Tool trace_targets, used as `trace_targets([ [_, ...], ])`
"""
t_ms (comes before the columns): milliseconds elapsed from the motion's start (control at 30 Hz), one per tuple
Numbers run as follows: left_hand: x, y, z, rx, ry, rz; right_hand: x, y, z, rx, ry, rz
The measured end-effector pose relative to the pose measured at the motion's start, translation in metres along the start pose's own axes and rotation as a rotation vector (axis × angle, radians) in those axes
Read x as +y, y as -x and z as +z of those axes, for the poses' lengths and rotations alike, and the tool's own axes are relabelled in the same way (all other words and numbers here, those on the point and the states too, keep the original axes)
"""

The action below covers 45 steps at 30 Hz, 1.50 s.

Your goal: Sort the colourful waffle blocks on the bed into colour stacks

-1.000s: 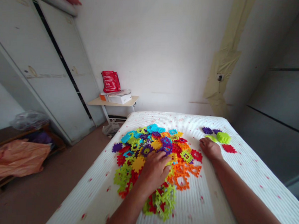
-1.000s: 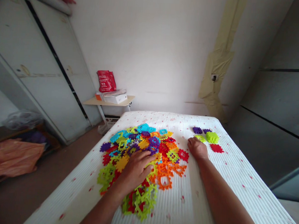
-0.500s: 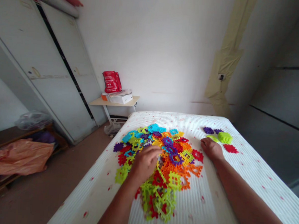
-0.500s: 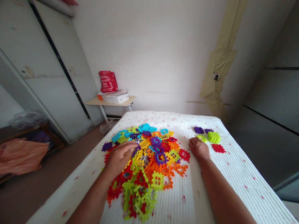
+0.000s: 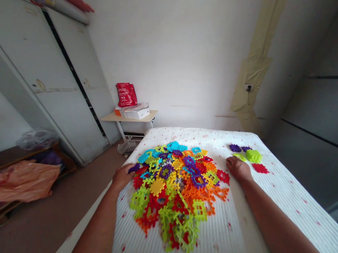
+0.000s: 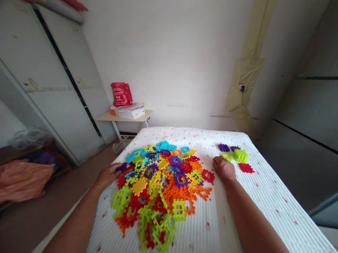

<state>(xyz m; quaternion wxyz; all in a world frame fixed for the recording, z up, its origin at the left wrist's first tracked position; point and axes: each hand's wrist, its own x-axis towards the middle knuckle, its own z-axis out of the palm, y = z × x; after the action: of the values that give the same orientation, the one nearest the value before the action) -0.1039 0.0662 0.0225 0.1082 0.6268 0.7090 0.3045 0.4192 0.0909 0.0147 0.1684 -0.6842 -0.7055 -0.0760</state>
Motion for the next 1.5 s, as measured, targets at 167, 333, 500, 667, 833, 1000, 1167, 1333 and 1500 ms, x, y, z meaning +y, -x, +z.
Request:
trace_targets([
  [167, -0.005, 0.004, -0.003, -0.034, 0.039, 0.069, -0.003, 0.001, -0.003, -0.003, 0.006, 0.008],
  [333, -0.004, 0.015, -0.009, -0.029, 0.07, 0.092, -0.003, 0.001, -0.004, -0.008, -0.009, 0.021],
  [500, 0.004, 0.029, -0.015, 0.026, 0.121, 0.005, -0.002, 0.001, -0.003, -0.011, -0.025, 0.019],
  [667, 0.03, 0.037, -0.025, 0.2, 0.225, -0.102, -0.005, 0.001, -0.007, -0.033, -0.028, 0.044],
  [833, 0.085, 0.046, -0.015, 0.188, 0.632, -0.123, -0.003, 0.001, -0.006, -0.034, -0.054, 0.039],
  [1000, 0.142, 0.052, 0.018, 0.127, 0.931, -0.154, -0.022, 0.002, -0.014, 0.124, -0.266, 0.003],
  [1167, 0.183, 0.053, 0.044, 0.001, 1.067, -0.198, -0.094, 0.013, -0.052, 0.167, -0.626, -0.227],
  [1333, 0.208, 0.054, 0.054, -0.071, 1.156, -0.205, -0.152, 0.031, -0.085, 0.197, -0.555, -0.445],
  [1500, 0.216, 0.056, 0.059, -0.085, 1.211, -0.209, -0.16, 0.036, -0.097, 0.22, -0.351, -0.393],
])
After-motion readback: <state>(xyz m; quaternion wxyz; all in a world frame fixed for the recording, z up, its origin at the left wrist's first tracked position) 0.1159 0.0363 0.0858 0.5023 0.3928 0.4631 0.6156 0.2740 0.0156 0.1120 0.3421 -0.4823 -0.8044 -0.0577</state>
